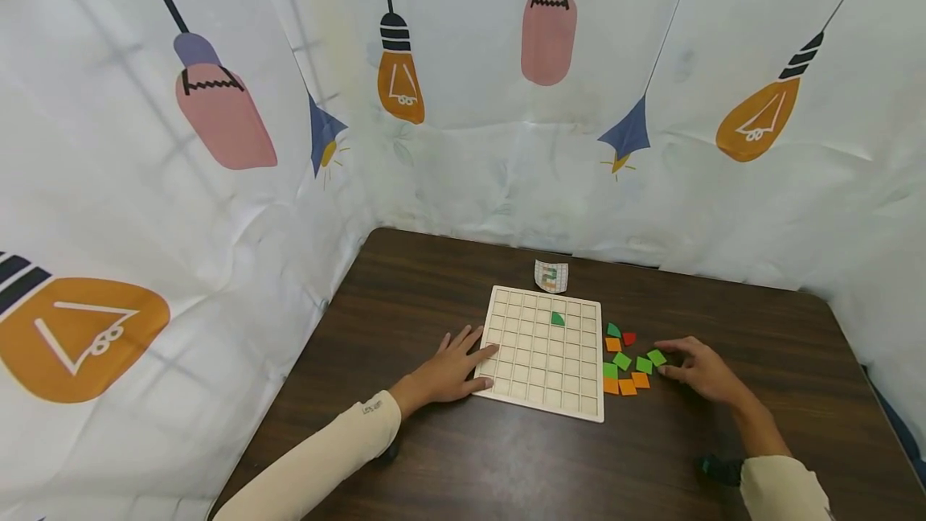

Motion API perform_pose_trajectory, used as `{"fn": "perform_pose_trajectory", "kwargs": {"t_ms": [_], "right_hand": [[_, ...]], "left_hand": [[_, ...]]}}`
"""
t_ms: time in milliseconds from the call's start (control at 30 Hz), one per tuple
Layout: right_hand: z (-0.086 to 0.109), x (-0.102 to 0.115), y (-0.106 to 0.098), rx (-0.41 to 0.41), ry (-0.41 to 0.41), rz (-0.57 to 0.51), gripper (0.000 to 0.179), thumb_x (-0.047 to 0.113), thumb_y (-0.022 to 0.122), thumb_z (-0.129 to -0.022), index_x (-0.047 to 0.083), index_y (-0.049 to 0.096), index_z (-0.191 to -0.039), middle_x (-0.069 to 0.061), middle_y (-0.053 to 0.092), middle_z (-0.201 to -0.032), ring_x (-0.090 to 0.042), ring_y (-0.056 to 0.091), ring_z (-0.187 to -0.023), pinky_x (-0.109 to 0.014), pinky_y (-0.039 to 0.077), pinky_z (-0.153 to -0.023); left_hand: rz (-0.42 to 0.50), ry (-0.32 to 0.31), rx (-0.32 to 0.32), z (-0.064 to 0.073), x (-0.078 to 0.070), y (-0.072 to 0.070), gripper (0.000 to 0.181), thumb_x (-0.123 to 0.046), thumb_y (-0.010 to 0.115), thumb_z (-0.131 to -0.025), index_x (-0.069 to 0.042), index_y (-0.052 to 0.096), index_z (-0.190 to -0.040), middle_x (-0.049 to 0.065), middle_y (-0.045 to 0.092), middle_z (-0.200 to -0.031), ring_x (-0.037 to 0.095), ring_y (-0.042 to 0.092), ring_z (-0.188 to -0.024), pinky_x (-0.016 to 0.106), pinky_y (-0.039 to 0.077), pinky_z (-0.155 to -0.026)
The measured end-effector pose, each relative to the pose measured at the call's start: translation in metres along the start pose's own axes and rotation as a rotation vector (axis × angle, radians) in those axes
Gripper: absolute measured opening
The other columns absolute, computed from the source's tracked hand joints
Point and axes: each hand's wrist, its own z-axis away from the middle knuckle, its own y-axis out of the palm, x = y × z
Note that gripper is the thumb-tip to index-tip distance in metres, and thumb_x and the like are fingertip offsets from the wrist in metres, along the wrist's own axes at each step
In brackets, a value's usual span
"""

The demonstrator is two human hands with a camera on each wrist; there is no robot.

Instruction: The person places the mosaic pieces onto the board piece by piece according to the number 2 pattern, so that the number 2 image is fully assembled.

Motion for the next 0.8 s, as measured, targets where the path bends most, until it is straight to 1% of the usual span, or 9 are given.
{"fn": "perform_pose_trajectory", "kwargs": {"t_ms": [200,433,633,800], "right_hand": [[-0.0007,0.0010,0.0008,-0.002,0.035,0.053,0.040,0.016,0.076,-0.091,0.000,0.068,-0.126,-0.018,0.056,-0.107,-0.005,0.044,-0.062,-0.024,0.043,-0.057],[-0.0022,-0.0033,0.0027,-0.022,0.048,0.105,0.045,0.018,0.074,-0.092,-0.001,0.064,-0.132,-0.016,0.057,-0.107,-0.005,0.046,-0.065,-0.024,0.043,-0.058],[-0.0038,-0.0046,0.0065,-0.062,0.074,0.140,0.040,0.021,0.077,-0.090,0.002,0.070,-0.125,-0.014,0.060,-0.106,-0.007,0.048,-0.067,-0.024,0.044,-0.059],[-0.0033,-0.0018,0.0076,-0.082,0.086,0.134,0.036,0.020,0.078,-0.090,0.002,0.072,-0.120,-0.014,0.060,-0.106,-0.007,0.048,-0.066,-0.024,0.044,-0.058]], "left_hand": [[0.001,0.003,0.000,-0.0006,-0.0006,-0.0001,0.066,-0.057,0.048,-0.102,-0.027,0.034,-0.158,0.016,0.020,-0.166,0.040,0.016,-0.154,0.068,0.021,-0.116],[0.001,0.004,-0.001,-0.0012,-0.0009,0.0001,0.066,-0.057,0.048,-0.102,-0.027,0.033,-0.159,0.016,0.020,-0.166,0.040,0.015,-0.154,0.068,0.021,-0.116],[0.009,0.004,-0.002,-0.0005,0.0003,0.0003,0.066,-0.057,0.048,-0.102,-0.027,0.033,-0.159,0.016,0.020,-0.167,0.040,0.015,-0.154,0.068,0.020,-0.116],[0.016,0.004,0.001,0.0004,0.0000,-0.0011,0.066,-0.056,0.049,-0.102,-0.027,0.033,-0.159,0.016,0.020,-0.167,0.040,0.015,-0.154,0.068,0.019,-0.117]]}}
